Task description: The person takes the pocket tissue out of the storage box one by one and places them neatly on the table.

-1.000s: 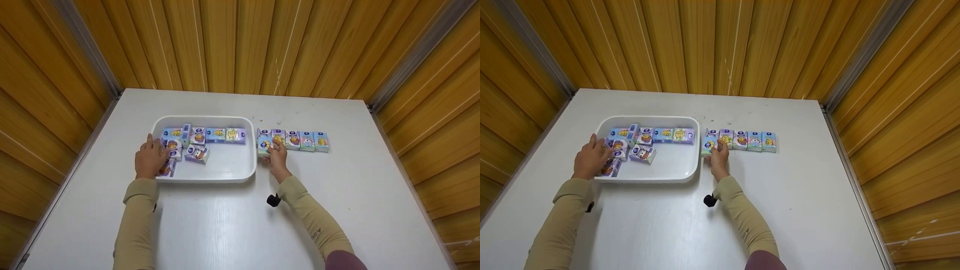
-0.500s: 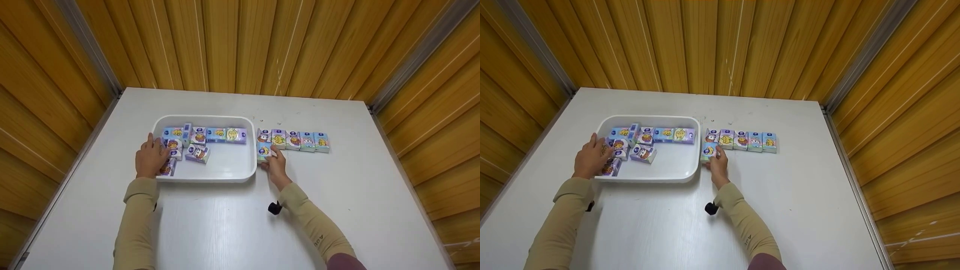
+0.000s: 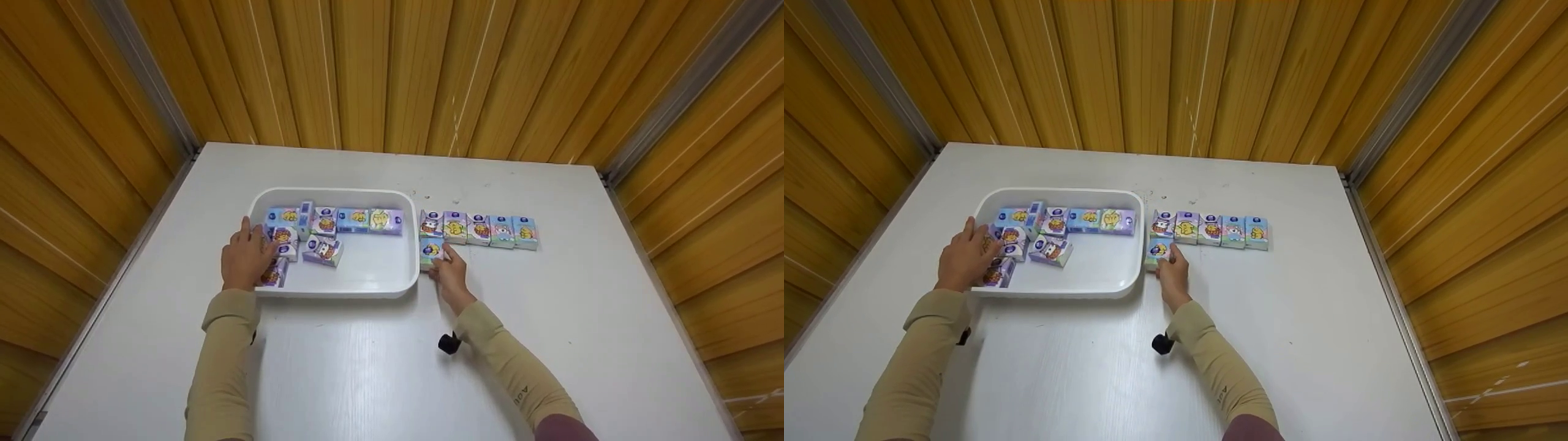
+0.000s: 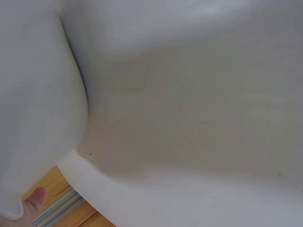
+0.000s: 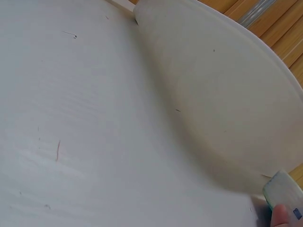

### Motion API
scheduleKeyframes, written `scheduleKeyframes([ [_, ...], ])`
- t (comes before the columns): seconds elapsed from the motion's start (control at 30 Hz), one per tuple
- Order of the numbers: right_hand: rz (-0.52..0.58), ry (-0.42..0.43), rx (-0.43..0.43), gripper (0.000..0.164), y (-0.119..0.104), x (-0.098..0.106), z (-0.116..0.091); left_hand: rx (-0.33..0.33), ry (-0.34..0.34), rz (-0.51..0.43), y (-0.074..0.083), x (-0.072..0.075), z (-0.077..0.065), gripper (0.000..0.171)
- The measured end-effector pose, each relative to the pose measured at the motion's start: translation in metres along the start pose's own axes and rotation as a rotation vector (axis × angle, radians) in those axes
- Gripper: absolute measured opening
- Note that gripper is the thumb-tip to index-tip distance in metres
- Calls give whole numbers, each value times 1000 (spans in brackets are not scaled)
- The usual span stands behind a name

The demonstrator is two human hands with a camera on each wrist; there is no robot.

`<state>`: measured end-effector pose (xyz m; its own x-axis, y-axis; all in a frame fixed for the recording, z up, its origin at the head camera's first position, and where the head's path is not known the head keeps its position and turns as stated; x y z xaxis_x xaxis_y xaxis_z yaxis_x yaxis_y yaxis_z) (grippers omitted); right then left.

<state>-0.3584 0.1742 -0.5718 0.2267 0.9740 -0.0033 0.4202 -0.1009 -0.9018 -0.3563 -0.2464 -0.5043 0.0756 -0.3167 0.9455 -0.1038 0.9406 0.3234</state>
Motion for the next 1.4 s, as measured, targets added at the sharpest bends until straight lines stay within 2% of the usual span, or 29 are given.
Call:
scheduleKeyframes([
  [0.17, -85, -14, 40, 72, -5, -1, -2, -16, 17, 4, 1, 2, 0, 67],
  [0.3, -164, -25, 47, 74, -6, -1, -1, -10, 11, 8, 1, 1, 0, 68],
  [0.8, -390, 11, 62, 58, -8, 3, 1, 8, -6, 13, -1, -1, 1, 68],
  [1.03, -480, 33, 126, 57, -13, 5, 3, 4, 3, 9, 0, 1, 0, 68],
  [1.2, -467, 52, 160, 57, -19, 6, 2, 2, 16, -1, -1, 1, 0, 67],
  [1.4, -328, 74, 192, 46, -33, 3, -6, 20, 2, 5, -3, -2, 1, 67],
])
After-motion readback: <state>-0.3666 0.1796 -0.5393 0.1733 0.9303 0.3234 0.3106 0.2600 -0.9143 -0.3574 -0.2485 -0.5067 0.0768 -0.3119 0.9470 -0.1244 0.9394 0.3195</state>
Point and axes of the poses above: each hand's wrist, its own z-axis towards the middle knuckle, its own x-axis out of the back of the hand, y = z × x, the point moved 10 cm from there along z, towards the middle knuckle, and after that the axes turned 4 degrees about -z, right-handed, at the moved point
